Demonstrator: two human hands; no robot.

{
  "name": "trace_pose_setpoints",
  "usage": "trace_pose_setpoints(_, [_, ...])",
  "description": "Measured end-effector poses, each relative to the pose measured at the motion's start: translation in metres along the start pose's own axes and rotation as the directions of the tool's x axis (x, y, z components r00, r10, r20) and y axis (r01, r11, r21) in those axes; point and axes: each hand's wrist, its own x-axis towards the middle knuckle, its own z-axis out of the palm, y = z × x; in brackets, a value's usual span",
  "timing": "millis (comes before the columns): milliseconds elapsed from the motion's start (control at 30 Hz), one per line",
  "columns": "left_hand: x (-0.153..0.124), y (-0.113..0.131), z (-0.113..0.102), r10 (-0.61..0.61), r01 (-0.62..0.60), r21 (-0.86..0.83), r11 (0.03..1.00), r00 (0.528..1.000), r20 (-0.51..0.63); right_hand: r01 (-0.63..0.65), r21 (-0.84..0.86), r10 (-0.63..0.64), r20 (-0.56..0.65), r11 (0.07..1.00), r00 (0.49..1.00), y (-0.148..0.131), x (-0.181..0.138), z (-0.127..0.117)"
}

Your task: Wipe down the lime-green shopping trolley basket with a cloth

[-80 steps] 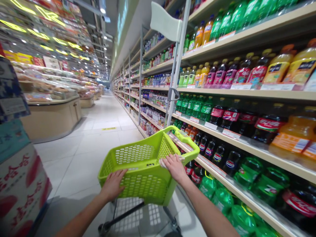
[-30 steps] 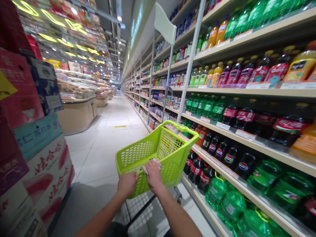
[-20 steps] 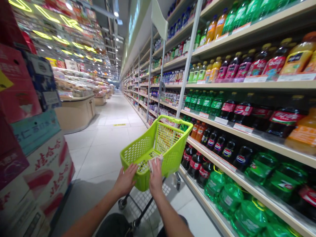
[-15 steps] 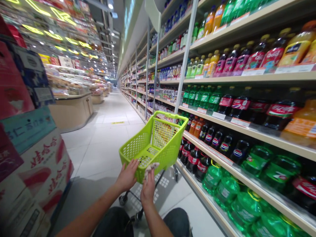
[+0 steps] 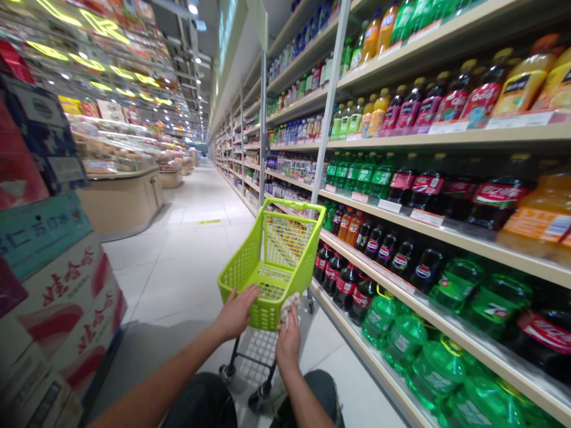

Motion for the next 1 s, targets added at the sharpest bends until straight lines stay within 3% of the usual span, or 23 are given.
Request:
trace_pose_setpoints(133, [-0.003, -0.018, -0.003, -0.146, 0.149, 0.052, 0.987, 0.988, -0.054, 0.161, -0.099, -0.164, -0.017, 0.982, 0.986, -0.003, -0.010, -0.013])
trace_pose_setpoints(300, [-0.006, -0.010, 0.001, -0.104, 0.104, 0.009, 0.994, 0.994, -0.039, 0.367, -0.171, -0.343, 0.152, 0.914, 0.927, 0.018, -0.067, 0.021])
trace_pose_setpoints(367, [-0.006, -0.010, 0.000, -0.043, 0.043, -0.021, 0.999, 0.999, -0.030, 0.394, -0.166, -0.365, 0.179, 0.904, 0.914, 0.020, -0.076, 0.020])
trace_pose_setpoints(500, [-0.007, -0.024, -0.007, -0.090, 0.087, -0.056, 0.995, 0.995, -0.054, 0.458, -0.107, -0.424, 0.241, 0.882, 0.873, -0.002, -0.045, -0.009])
trace_pose_setpoints(600, [-0.008, -0.033, -0.011, -0.070, 0.067, -0.087, 0.994, 0.997, -0.035, 0.529, -0.133, -0.490, 0.240, 0.838, 0.838, -0.006, -0.029, -0.016])
trace_pose_setpoints(767, [-0.007, -0.035, -0.013, 0.016, -0.017, -0.206, 0.978, 1.000, -0.006, 0.651, -0.091, -0.580, 0.372, 0.754, 0.724, 0.007, -0.051, 0.010])
trace_pose_setpoints(933, [-0.003, -0.038, -0.012, -0.018, -0.014, -0.383, 0.924, 0.997, -0.081, 0.707, -0.096, -0.638, 0.358, 0.701, 0.682, -0.037, -0.026, 0.031])
trace_pose_setpoints(1000, [-0.002, -0.040, -0.012, -0.038, -0.002, -0.411, 0.912, 0.995, -0.089, 0.724, -0.099, -0.639, 0.399, 0.683, 0.657, -0.043, -0.017, 0.034])
